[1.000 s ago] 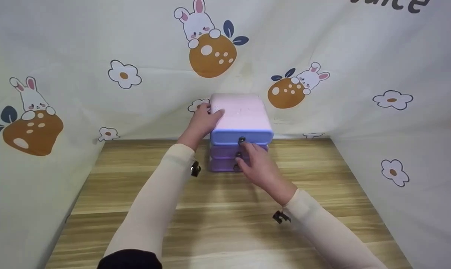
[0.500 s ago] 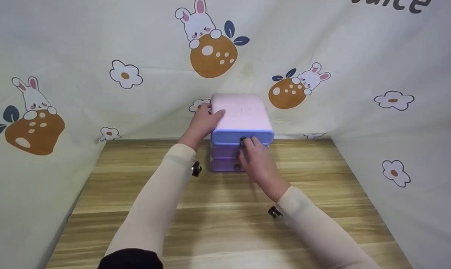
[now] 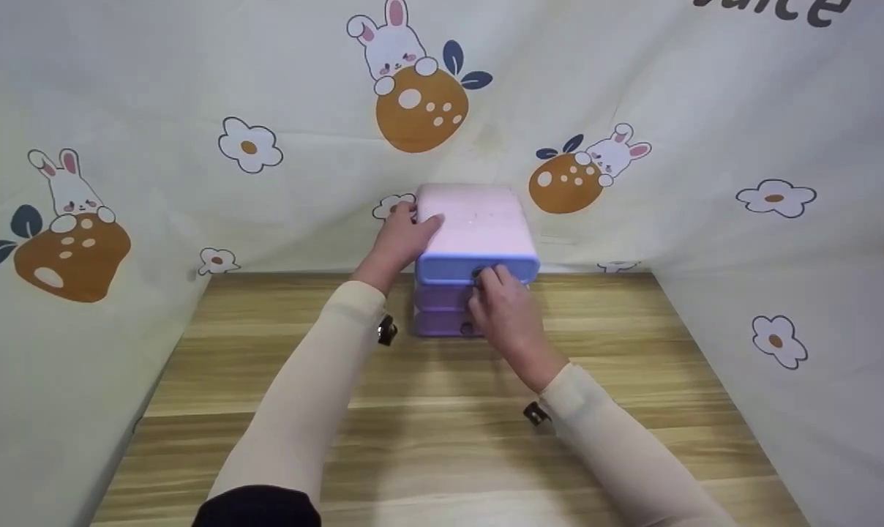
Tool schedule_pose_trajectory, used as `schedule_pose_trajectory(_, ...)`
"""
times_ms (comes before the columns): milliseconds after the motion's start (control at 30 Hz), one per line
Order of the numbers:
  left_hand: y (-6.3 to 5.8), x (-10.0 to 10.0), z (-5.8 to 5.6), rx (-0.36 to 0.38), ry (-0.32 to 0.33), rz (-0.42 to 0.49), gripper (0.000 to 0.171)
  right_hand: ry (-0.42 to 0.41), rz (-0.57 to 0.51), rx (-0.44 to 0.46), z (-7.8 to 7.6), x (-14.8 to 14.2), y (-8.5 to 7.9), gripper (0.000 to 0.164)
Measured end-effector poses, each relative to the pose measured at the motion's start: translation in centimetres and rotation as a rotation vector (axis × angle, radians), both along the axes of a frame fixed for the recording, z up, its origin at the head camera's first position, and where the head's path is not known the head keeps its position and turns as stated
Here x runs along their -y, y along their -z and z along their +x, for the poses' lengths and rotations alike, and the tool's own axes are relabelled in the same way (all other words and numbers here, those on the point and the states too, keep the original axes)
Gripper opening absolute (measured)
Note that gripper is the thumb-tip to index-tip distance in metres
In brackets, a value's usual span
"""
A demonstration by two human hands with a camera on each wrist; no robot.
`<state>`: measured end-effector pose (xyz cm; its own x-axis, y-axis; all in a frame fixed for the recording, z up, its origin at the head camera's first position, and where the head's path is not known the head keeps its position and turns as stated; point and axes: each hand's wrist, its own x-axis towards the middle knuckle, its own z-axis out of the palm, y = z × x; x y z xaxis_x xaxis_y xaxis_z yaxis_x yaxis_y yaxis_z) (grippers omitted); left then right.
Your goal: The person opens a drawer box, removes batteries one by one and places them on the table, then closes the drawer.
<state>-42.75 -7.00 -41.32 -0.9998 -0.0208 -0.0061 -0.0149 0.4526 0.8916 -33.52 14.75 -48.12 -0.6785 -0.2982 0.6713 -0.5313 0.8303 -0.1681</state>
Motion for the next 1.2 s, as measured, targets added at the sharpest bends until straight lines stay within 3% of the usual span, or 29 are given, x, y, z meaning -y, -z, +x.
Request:
schedule_pose_trajectory(633, 0.0, -0.1, 0.1, 0.005, 0.0, -0.008, 0.081, -0.033, -0.017, -0.113, 0.9, -0.1, -0.2, 0.007)
schedule_pose_trajectory(1200, 0.0, 0.0, 0.3, 0.007, -0.011, 0.019, 0.081, -0.038, -0.03, -0.079, 2.5, -0.3, -0.5, 0.008)
